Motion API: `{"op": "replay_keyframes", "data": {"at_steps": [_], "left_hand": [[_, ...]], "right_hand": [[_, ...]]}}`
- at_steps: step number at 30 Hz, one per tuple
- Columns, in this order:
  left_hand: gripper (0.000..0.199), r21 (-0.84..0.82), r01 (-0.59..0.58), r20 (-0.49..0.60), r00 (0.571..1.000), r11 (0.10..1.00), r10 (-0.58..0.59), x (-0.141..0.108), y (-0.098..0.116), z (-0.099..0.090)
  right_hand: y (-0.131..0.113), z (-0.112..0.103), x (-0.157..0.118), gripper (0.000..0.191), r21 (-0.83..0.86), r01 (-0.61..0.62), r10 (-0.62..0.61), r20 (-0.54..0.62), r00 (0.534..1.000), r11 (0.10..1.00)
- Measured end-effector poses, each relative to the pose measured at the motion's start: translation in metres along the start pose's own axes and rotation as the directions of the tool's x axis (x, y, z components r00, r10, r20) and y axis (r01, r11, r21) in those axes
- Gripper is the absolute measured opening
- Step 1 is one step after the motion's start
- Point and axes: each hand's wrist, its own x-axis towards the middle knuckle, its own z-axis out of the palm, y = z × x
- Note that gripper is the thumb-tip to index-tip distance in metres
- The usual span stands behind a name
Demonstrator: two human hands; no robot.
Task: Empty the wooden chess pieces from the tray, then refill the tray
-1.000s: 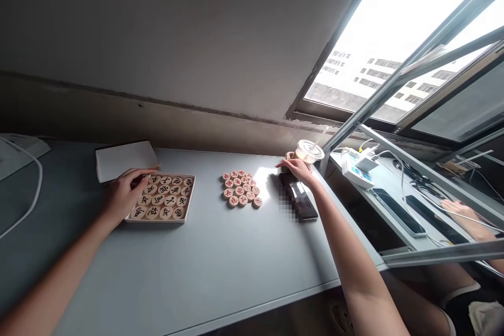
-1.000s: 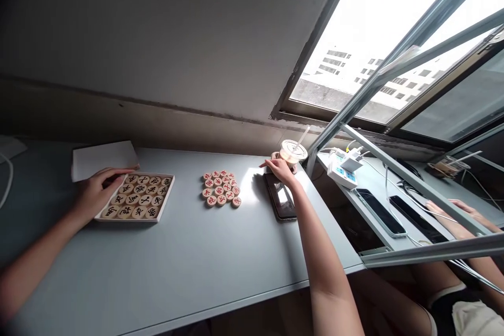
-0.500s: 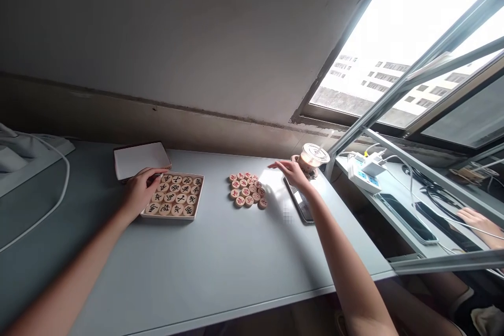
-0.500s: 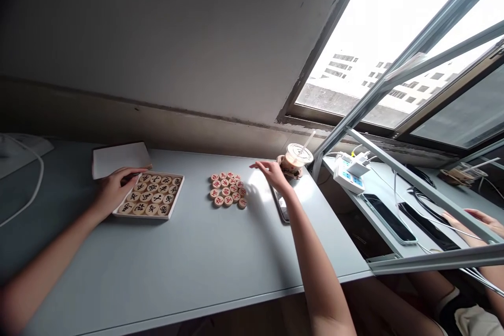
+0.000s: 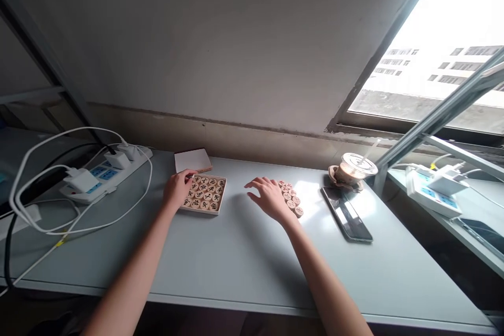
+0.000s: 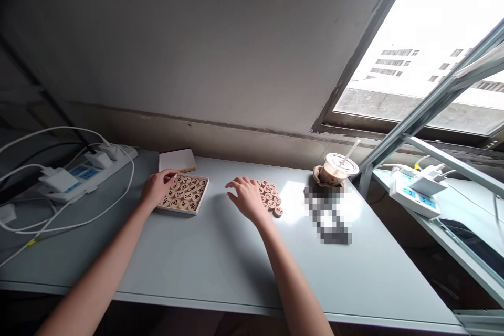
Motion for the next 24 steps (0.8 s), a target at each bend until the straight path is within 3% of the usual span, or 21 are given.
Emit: {"op": "replay_keyframes", "data": {"at_steps": [3,7,12,16,20,24], "left_hand": [[0.023,0.039,-0.041,-0.032,0.999,0.998,0.042,-0.004,0.005,-0.003],[0.023,-0.018,-0.031,-0.048,0.998,0.999,0.03,-0.002,0.002,0.001],[0.028,-0.207,0.042,0.037,0.999,0.978,-0.035,0.002,-0.009,0.012],[0.038,-0.353,-0.022,0.147,0.986,0.936,0.079,-0.003,0.002,0.022],[0.035,-0.308,-0.106,0.197,0.965,0.946,0.173,-0.008,0.014,0.026],[0.042,-0.269,-0.152,0.293,0.928,0.951,0.231,-0.007,0.016,0.02]], "right_hand": [[0.022,-0.005,-0.008,0.018,-0.018,-0.141,0.14,-0.026,0.99,0.99],[0.042,-0.011,-0.019,0.022,0.166,-0.184,0.193,-0.04,0.98,0.969],[0.008,-0.002,-0.008,0.024,0.146,-0.065,0.076,-0.065,0.995,0.987],[-0.025,0.014,0.008,0.025,-0.043,0.039,-0.04,-0.035,0.999,0.998],[-0.035,0.028,0.014,0.019,-0.302,-0.032,0.015,-0.061,0.998,0.953],[-0.039,0.033,0.01,0.018,-0.358,-0.029,-0.015,-0.118,0.993,0.933]]}}
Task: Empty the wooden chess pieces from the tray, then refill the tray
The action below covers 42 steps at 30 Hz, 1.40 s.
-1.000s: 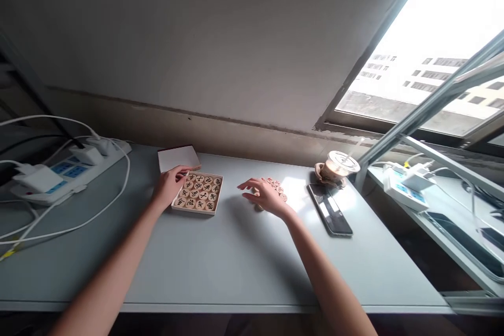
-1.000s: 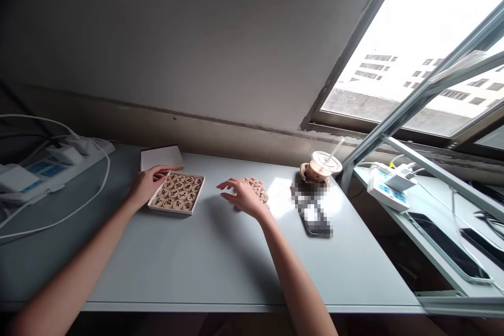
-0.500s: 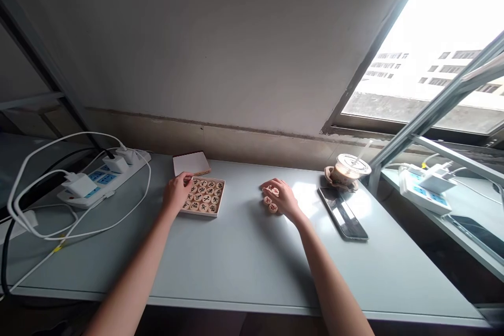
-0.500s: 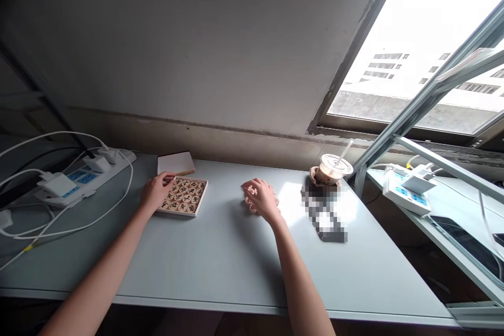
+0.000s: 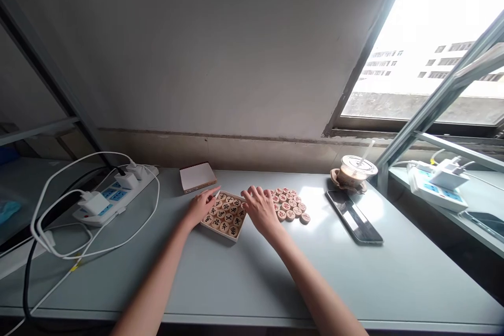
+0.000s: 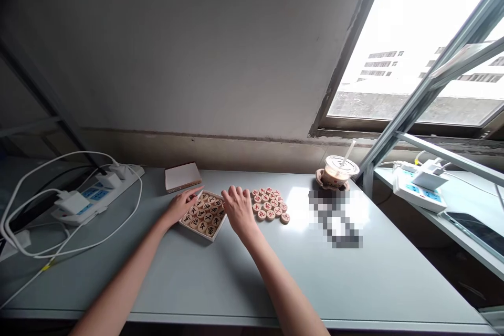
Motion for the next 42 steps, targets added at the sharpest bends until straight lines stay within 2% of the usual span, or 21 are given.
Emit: {"op": "replay_keyframes", "data": {"at_steps": [6,11,20,30,35,39,42], "left_hand": [[0.025,-0.079,0.019,0.088,0.996,0.997,-0.012,-0.001,-0.001,-0.005],[0.018,-0.074,0.012,0.039,0.999,0.997,-0.009,-0.001,-0.001,-0.001],[0.016,-0.003,-0.008,-0.001,1.0,1.0,0.008,0.002,-0.005,0.003],[0.016,0.003,-0.004,0.007,1.0,1.0,0.004,0.001,0.0,0.001],[0.017,-0.016,-0.011,0.018,1.0,1.0,0.012,0.001,0.003,-0.001],[0.016,-0.003,-0.009,0.008,1.0,1.0,0.009,0.0,0.005,-0.001],[0.015,-0.009,-0.019,0.01,1.0,1.0,0.019,0.001,0.004,0.0]], "right_hand": [[-0.005,0.001,-0.006,0.015,0.019,-0.043,0.042,0.04,0.998,0.999],[-0.003,0.003,-0.008,0.014,0.086,-0.089,0.087,0.024,0.996,0.992],[0.002,0.005,-0.008,0.011,0.16,-0.13,0.128,0.026,0.991,0.978],[0.004,0.007,-0.008,0.015,0.15,-0.14,0.133,0.059,0.989,0.979],[0.007,0.01,-0.008,0.014,0.244,-0.168,0.16,0.052,0.986,0.955],[0.003,0.01,-0.008,0.004,0.278,-0.143,0.137,0.039,0.99,0.95],[0.0,0.009,-0.006,0.007,0.313,-0.144,0.14,0.035,0.989,0.939]]}}
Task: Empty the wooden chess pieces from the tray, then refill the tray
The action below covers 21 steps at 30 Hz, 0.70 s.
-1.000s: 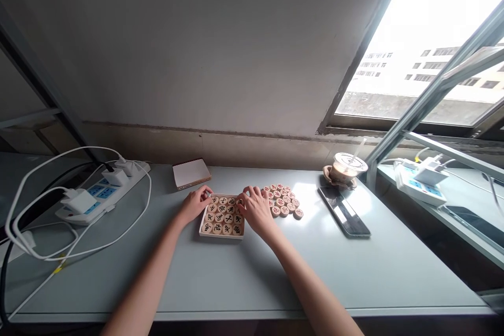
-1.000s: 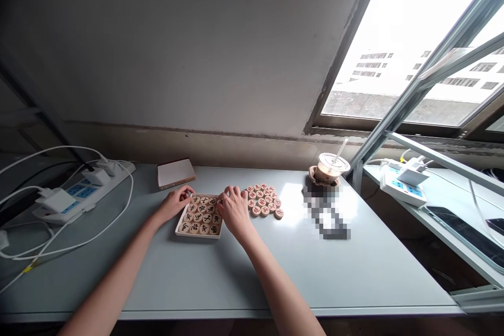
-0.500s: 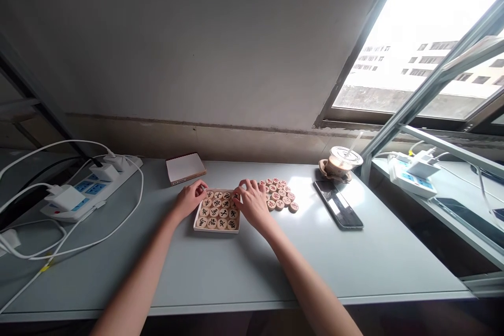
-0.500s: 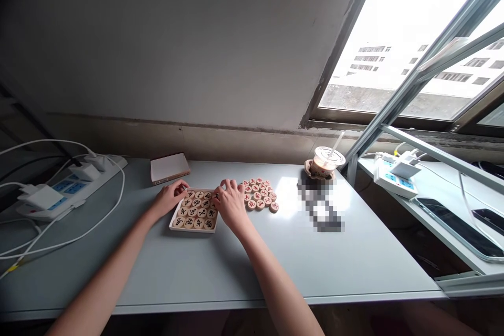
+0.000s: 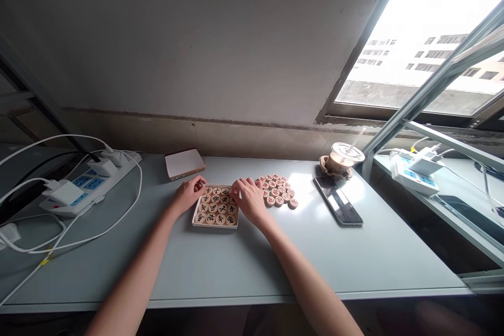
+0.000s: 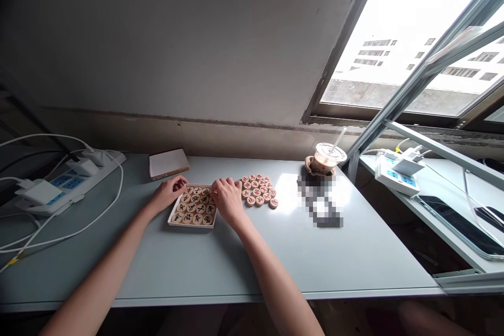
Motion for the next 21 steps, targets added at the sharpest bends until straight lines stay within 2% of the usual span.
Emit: {"op": "replay_keyframes", "data": {"at_steps": [2,6,10,13,16,21], "left_hand": [[0.015,0.001,-0.006,-0.003,1.0,1.0,0.006,0.0,-0.001,0.0],[0.015,0.018,-0.013,-0.013,1.0,1.0,0.013,0.001,-0.002,0.002],[0.014,0.041,-0.016,-0.02,1.0,0.999,0.017,0.0,-0.002,0.002],[0.014,0.053,-0.016,-0.019,1.0,0.998,0.017,-0.001,-0.003,0.003],[0.014,0.062,-0.016,-0.024,1.0,0.998,0.018,-0.001,-0.003,0.003],[0.015,0.167,-0.011,-0.06,0.998,0.986,0.022,-0.001,-0.001,0.003]], "right_hand": [[0.002,-0.002,0.003,0.014,0.071,-0.028,0.03,-0.037,0.999,0.997],[0.021,-0.004,0.01,0.029,0.168,-0.163,0.183,-0.113,0.977,0.972],[0.04,0.001,0.012,0.022,-0.064,-0.245,0.237,-0.109,0.965,0.968],[0.046,0.005,0.011,0.019,-0.213,-0.213,0.182,-0.156,0.971,0.953],[0.049,0.005,0.01,0.018,-0.253,-0.163,0.133,-0.133,0.982,0.954],[0.049,-0.008,0.009,0.021,-0.235,-0.24,0.207,-0.157,0.966,0.942]]}}
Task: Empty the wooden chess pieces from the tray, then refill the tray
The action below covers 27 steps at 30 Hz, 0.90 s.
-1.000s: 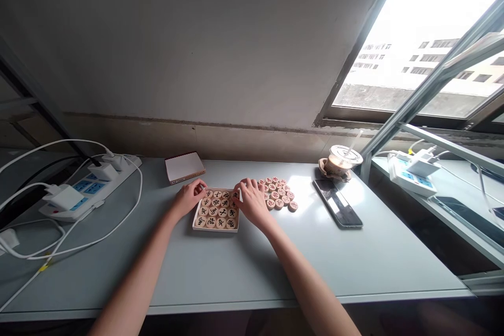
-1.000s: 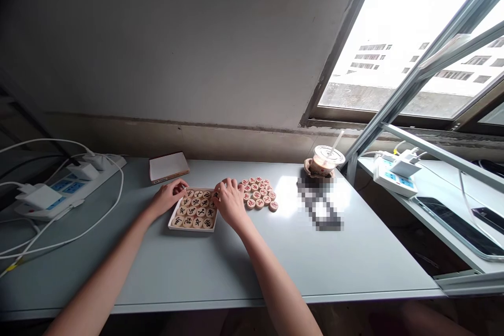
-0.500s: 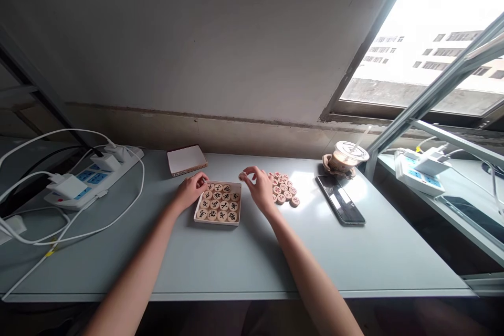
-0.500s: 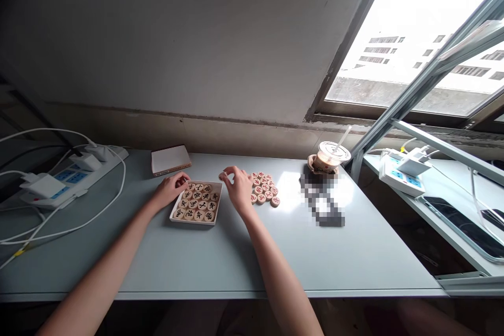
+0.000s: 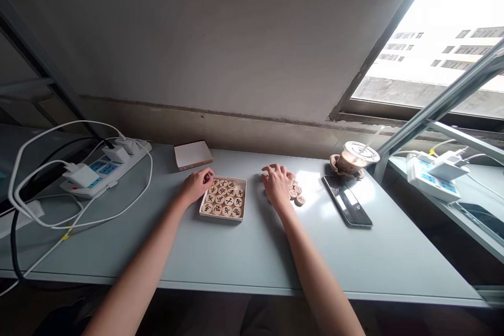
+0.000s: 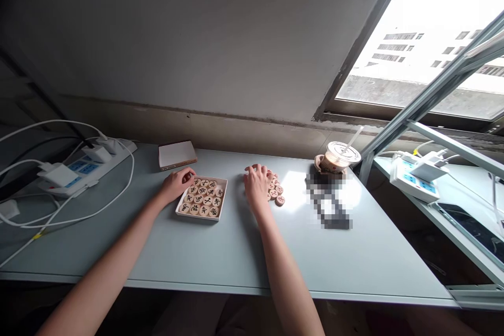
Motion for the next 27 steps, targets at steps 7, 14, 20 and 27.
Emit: {"op": "replay_keyframes", "data": {"at_steps": [7,14,20,27], "left_hand": [[0.016,0.062,0.003,-0.04,0.999,0.998,0.0,0.001,-0.001,-0.001],[0.017,0.073,-0.014,-0.051,0.999,0.997,0.018,0.0,-0.004,0.002],[0.018,0.088,-0.018,-0.034,0.999,0.996,0.021,0.0,-0.003,0.001],[0.02,0.068,-0.027,-0.027,0.999,0.997,0.029,0.001,-0.003,0.001]], "right_hand": [[-0.036,-0.023,-0.017,0.025,0.164,0.384,-0.405,0.122,0.906,0.909],[-0.038,-0.023,-0.018,0.026,0.248,0.308,-0.354,0.169,0.92,0.919],[-0.028,-0.025,-0.011,0.02,0.438,0.184,-0.275,0.153,0.949,0.88],[0.006,-0.023,-0.001,0.013,0.253,0.008,-0.063,0.211,0.976,0.967]]}}
